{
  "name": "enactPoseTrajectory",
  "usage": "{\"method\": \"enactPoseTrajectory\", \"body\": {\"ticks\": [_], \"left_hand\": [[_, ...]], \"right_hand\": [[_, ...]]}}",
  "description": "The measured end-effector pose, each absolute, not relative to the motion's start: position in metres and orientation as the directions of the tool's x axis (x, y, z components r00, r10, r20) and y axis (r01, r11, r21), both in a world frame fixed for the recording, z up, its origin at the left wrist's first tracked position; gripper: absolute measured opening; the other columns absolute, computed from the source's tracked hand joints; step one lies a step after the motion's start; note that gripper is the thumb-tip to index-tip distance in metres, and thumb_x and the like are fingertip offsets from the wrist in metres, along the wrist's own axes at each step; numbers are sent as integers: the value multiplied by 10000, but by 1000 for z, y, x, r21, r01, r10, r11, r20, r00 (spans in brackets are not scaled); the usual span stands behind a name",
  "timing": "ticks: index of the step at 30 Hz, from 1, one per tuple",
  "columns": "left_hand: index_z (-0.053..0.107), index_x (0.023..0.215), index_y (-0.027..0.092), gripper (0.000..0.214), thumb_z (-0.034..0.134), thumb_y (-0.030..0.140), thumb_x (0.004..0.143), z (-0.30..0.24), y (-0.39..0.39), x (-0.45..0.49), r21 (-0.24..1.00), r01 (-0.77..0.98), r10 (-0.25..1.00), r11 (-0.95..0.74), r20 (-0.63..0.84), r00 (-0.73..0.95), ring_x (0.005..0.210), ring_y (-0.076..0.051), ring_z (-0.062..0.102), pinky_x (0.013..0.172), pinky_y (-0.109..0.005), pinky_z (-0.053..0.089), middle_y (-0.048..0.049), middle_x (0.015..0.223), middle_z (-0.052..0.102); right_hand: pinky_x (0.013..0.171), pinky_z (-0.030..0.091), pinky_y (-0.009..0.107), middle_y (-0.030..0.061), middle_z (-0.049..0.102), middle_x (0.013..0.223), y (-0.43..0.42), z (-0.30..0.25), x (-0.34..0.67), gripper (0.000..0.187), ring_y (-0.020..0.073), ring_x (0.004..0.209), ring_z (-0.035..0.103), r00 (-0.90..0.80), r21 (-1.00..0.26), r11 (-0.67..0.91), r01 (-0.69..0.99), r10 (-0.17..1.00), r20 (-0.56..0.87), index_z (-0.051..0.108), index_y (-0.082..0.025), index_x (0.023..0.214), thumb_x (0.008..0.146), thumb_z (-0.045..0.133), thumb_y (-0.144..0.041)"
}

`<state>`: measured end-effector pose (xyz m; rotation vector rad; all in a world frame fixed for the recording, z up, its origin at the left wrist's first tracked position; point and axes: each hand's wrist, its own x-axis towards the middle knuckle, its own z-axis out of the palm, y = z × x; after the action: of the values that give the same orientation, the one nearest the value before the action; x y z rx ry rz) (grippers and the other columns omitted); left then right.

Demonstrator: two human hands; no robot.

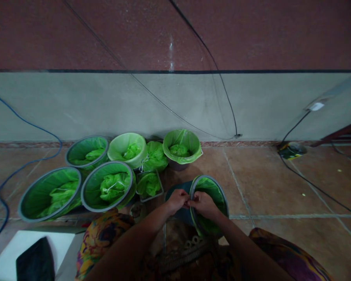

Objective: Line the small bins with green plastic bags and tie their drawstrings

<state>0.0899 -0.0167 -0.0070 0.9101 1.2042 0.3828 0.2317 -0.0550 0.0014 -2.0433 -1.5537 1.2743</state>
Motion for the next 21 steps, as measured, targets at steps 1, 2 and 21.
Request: {"method": "enactPoseTrajectory", "body": {"ticks": [1,2,21], "left_hand": [[542,676,150,115,584,130,781,-8,-17,91,778,231,698,584,-627,345,520,-106,561,614,-300,534,37,563,546],[540,676,152,119,564,124,789,-8,-17,92,784,262,707,563,-621,339,524,-109,563,612,-299,535,37,562,543],[522,734,176,148,450,121,851,-12,-17,96,787,350,727,509,-610,315,547,-136,611,593,-277,536,19,562,572]], "right_hand": [[508,311,229,-24,565,562,-55,3,232,195,117,525,518,38,-662,-381,645,881,-471,530,-194,650,732,649,-326],[511,313,229,-24,562,554,-55,5,231,193,117,524,520,41,-655,-376,655,884,-466,531,-194,643,730,649,-319],[537,309,235,21,611,609,-55,27,229,125,130,567,534,20,-615,-313,724,901,-434,602,-171,656,770,581,-217]]}}
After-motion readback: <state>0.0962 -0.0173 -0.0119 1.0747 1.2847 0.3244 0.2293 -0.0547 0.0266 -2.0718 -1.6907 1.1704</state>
